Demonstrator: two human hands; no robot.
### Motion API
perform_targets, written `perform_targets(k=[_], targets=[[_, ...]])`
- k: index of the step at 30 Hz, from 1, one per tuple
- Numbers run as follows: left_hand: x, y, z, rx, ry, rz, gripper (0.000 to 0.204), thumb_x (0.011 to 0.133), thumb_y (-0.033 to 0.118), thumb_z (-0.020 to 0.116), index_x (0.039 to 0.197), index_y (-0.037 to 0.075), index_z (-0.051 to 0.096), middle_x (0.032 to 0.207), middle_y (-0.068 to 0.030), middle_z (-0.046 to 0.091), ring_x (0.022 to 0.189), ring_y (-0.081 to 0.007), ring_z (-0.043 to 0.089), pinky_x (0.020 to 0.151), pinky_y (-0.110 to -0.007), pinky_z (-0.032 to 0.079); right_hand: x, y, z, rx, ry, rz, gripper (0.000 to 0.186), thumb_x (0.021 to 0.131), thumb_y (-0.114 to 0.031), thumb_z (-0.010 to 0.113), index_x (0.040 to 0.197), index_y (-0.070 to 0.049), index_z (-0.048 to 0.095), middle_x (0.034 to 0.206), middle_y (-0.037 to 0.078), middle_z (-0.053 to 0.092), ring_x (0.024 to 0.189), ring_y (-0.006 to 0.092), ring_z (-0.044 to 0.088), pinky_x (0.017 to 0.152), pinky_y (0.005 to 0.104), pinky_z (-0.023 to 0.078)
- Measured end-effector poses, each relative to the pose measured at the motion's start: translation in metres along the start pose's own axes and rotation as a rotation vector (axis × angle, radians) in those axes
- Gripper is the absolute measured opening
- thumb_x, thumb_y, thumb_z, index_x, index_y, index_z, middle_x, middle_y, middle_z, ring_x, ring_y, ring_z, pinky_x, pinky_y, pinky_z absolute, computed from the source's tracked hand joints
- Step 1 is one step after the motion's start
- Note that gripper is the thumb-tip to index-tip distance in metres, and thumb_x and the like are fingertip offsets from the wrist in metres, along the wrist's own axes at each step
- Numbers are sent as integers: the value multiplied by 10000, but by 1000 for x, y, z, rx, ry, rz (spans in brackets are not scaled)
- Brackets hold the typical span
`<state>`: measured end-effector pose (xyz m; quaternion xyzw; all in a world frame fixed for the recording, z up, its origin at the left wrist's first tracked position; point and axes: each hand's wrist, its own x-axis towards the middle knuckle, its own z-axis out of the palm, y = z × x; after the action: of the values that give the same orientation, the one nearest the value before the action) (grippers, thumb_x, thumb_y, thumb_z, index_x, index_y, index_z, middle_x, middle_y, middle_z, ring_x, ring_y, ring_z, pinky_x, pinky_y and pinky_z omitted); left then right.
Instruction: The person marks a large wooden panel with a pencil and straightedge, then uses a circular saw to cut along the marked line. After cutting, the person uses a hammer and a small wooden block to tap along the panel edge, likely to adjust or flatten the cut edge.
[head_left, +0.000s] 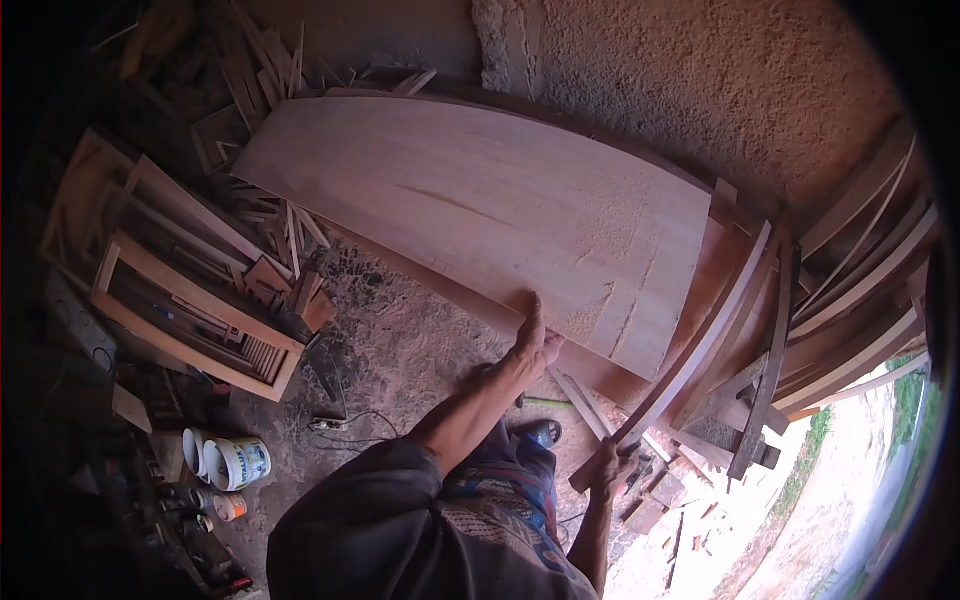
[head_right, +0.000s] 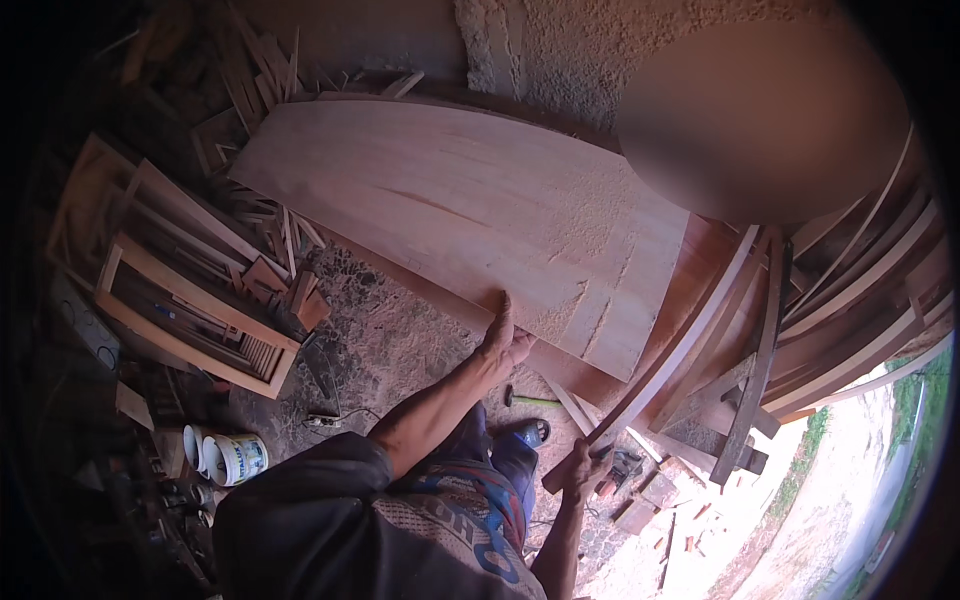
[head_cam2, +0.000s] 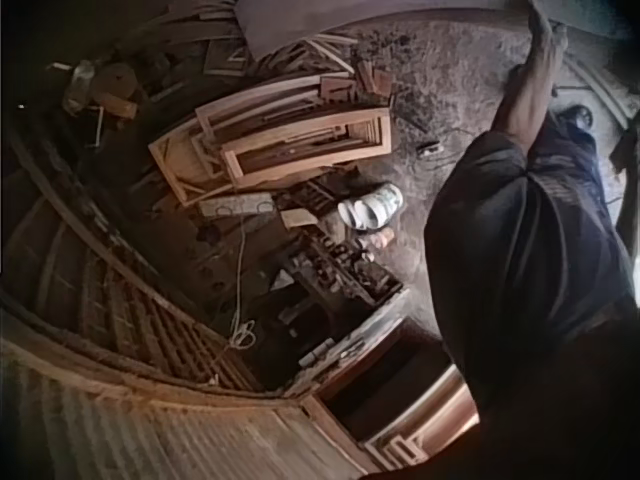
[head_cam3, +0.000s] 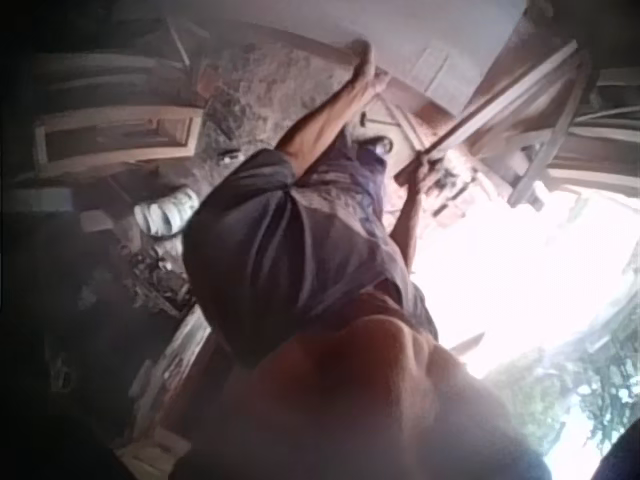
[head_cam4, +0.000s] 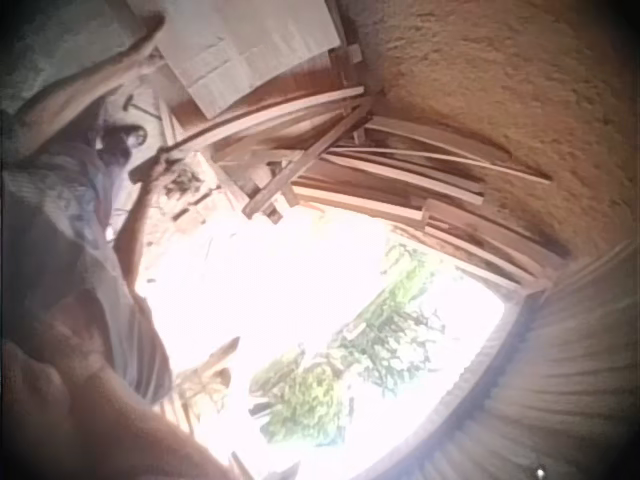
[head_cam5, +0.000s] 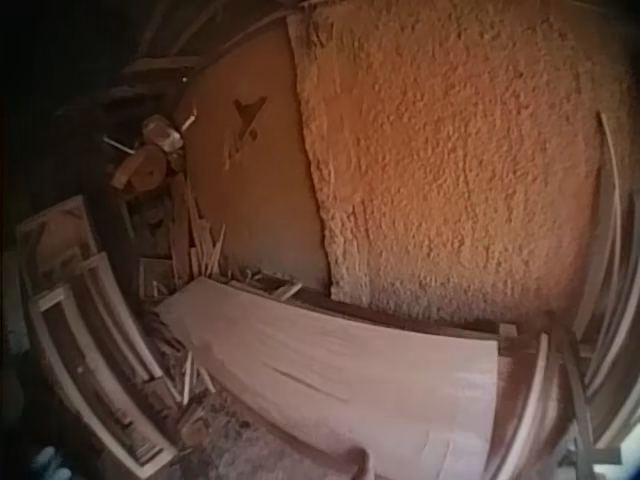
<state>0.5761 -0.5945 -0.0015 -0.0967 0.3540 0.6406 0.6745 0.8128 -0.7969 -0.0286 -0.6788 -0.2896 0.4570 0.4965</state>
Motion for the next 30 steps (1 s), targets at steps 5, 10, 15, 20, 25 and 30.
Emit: perform_targets(k=[5,10,15,20,25,30], targets=[[7,-8,0,78,18,-16,700,969,627,482,1418,91,440,1399,-145,535,1285,-298,531,1100,-497,450,-15,13,-22,-108,154,-143,460,729,-169,702,1145,2,606,966,88,615,887,233,569,846,363,461],[12,24,3,702,20,-341,776,1016,668,271,1082,-14,636,958,-239,704,845,-278,724,753,-388,619,-22,-19,-26,-47,-48,-179,474,735,-147,696,1180,-15,602,928,65,629,833,213,593,790,349,486],[-42,71,26,1284,-158,-143,705,1005,648,384,837,10,631,648,-117,669,485,-165,633,400,-273,474,-15,-75,-10,-324,-138,-207,671,735,-107,685,1379,-11,522,863,113,647,753,228,617,733,349,503],[-45,122,-55,1039,70,260,454,1035,442,511,924,19,631,762,-102,677,574,-137,637,478,-271,493,47,-121,45,-963,-104,-660,862,722,-137,793,1501,-66,430,929,146,670,841,334,628,776,461,510],[-28,182,-99,1157,224,626,325,1034,327,543,1047,18,643,827,-100,687,741,-166,682,664,-329,543,129,-169,91,-1168,-208,-856,917,683,-178,872,1503,-198,463,874,106,629,812,295,610,727,426,511],[0,240,-113,1289,362,798,258,1000,272,586,1100,42,648,974,-161,722,896,-290,721,764,-375,552,200,-190,134,-1367,-321,-972,937,678,-222,884,1509,-201,454,933,96,615,862,317,580,778,449,509]])
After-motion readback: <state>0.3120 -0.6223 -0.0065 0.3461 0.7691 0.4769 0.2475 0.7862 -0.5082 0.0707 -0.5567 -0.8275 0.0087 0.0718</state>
